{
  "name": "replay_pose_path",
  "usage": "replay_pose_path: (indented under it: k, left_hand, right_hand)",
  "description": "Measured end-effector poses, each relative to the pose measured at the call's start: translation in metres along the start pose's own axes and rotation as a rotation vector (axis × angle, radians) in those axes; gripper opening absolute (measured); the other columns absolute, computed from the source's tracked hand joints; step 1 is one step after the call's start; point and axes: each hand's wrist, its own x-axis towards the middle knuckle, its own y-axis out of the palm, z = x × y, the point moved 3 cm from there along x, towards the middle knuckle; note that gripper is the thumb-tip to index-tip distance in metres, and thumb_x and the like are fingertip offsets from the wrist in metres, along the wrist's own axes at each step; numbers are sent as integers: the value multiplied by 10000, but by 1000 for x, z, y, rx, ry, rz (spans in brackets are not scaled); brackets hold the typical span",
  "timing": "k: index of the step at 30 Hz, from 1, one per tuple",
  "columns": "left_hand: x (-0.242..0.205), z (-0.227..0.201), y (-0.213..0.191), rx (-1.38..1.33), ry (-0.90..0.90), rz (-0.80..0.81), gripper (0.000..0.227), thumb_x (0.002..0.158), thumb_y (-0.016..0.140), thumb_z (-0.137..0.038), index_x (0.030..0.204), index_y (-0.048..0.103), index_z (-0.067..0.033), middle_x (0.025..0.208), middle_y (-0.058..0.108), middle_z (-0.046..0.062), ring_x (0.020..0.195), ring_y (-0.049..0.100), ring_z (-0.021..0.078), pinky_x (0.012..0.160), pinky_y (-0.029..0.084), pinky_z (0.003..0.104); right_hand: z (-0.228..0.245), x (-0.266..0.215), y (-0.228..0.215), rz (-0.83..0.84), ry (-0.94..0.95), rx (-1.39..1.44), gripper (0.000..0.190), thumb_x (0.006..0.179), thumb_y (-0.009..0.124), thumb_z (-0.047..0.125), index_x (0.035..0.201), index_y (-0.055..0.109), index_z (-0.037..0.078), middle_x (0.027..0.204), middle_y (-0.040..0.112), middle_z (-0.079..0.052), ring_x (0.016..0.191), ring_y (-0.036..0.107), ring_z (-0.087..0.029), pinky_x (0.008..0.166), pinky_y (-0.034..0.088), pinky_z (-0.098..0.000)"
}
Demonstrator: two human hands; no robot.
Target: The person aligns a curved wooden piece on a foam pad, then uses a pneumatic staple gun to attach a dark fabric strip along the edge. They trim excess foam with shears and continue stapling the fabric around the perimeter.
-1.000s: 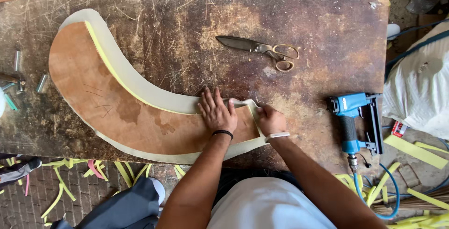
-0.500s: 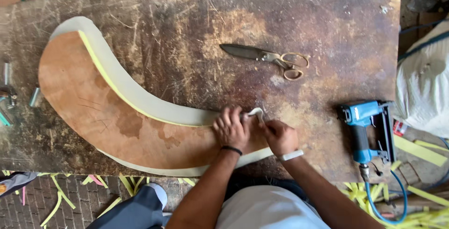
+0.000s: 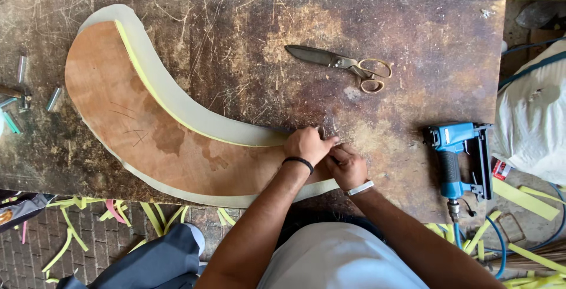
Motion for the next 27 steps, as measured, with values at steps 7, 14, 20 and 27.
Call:
replay_pose_path:
  k: [7,14,20,27]
  left_hand:
    - [-11,21,-1,-294,286,-43,396,946,678,-430,725,693,-101,584,717,36,535,733,160,563,579,330]
    - [-33,31,-19,-540,475,-288,367,962,698,-384,722,666,-109,559,663,5,501,674,110,467,509,295]
    - [-19,30,-6,-624,614,-540,406,983,705,-343,701,587,-76,581,557,74,482,526,160,468,411,357]
    - [-12,37,14,-547,675,-627,379,1016,669,-304,713,570,-98,641,594,74,548,567,215,508,424,363]
  right_hand:
    - [-29,9,1,210,197,553,220,909,656,218,1086,750,127,1021,762,-50,931,741,-193,868,603,-323]
    - [-46,38,65,673,717,1208,925,1064,350,757,1242,540,-130,1048,607,-177,948,601,-296,864,498,-419]
    - [-34,32,42,583,967,1318,990,863,453,778,1364,578,-67,1354,649,-262,1167,676,-346,1046,510,-442]
    - [-16,45,10,502,618,711,659,820,696,274,1423,565,40,1379,676,-208,1254,665,-292,1093,507,-413]
